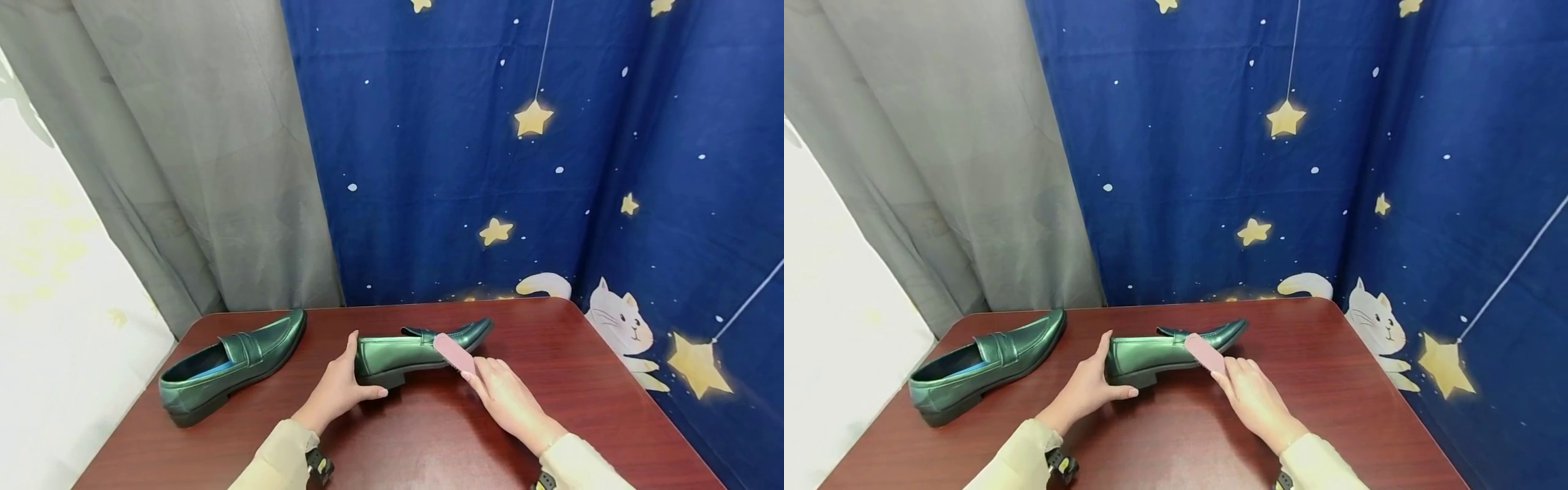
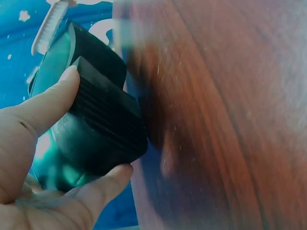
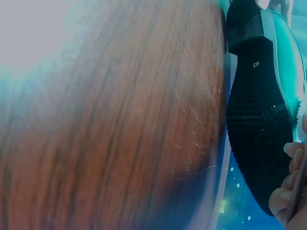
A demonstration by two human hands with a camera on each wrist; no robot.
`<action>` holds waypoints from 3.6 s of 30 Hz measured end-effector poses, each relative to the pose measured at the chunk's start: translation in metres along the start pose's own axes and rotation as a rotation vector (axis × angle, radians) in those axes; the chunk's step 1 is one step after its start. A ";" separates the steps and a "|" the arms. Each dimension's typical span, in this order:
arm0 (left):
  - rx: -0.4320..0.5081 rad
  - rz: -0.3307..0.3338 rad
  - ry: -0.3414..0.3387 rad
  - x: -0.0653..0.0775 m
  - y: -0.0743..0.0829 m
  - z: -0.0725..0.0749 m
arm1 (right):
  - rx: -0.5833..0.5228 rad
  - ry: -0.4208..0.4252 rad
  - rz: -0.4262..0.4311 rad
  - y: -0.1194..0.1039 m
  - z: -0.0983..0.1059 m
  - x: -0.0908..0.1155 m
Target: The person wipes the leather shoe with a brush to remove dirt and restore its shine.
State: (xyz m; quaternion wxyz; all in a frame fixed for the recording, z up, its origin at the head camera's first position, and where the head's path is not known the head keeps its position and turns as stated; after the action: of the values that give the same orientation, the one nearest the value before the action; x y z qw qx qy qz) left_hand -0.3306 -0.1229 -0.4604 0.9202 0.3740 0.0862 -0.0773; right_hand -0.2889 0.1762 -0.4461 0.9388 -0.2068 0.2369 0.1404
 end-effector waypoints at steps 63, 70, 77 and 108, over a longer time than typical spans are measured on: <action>0.181 0.019 -0.128 -0.034 -0.007 -0.007 | -0.047 -0.028 0.042 -0.098 -0.049 -0.041; 0.115 -0.002 -0.125 -0.031 -0.007 -0.005 | -0.010 -0.032 0.087 -0.114 -0.058 -0.041; 0.117 -0.036 -0.085 -0.030 -0.005 -0.004 | 0.019 -0.022 0.089 -0.121 -0.060 -0.041; 0.120 0.021 -0.148 -0.037 -0.006 -0.005 | 0.038 0.118 0.048 -0.104 -0.054 -0.031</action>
State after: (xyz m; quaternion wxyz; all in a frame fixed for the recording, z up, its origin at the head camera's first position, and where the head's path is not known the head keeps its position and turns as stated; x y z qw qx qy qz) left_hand -0.3681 -0.1207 -0.4605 0.9008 0.4225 0.0094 -0.1000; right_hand -0.2984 0.0553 -0.4404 0.9234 -0.1909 0.2993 0.1461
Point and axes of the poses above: each hand's wrist, its own x-axis away from the middle knuckle, its own z-axis out of the back of the hand, y = z × x, the point moved 6 cm from there along -x, towards the middle knuckle, and after that the axes turned 8 degrees about y, right-handed, at the moved point
